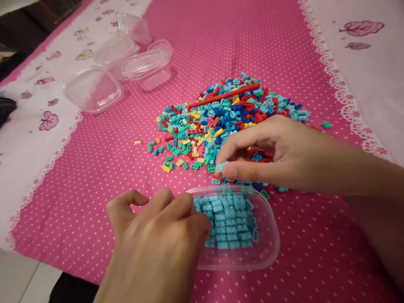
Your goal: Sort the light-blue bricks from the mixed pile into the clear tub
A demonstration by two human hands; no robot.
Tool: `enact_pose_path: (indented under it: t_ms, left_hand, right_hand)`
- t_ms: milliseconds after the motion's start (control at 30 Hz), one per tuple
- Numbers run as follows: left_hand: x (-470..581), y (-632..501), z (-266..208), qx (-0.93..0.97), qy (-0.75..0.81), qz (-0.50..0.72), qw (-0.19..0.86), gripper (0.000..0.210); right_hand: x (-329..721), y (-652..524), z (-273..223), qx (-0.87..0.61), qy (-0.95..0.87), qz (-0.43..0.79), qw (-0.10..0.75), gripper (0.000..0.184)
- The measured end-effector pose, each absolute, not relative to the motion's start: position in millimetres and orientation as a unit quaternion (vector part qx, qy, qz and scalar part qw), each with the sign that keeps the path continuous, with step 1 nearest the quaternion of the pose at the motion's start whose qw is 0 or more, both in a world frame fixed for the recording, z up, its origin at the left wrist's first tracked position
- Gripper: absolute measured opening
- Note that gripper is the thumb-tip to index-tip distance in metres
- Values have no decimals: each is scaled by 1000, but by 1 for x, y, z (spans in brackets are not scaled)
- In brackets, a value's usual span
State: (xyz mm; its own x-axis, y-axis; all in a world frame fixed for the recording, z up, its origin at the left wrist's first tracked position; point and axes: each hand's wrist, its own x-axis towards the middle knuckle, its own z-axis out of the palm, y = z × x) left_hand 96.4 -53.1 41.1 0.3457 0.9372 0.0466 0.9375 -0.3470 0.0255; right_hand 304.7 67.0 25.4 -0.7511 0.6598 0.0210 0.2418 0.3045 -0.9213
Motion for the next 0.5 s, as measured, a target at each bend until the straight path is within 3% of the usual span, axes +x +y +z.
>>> enact_pose_path:
  t_ms: [400,500]
  left_hand:
    - [89,-48,45,-842,-539,-20,-13,17]
    - [91,-48,51,-807,-583,-91,6,18]
  right_hand:
    - [305,66,27,-278,-788,515,191,23]
    - [303,66,29,-259,-795,516,187,17]
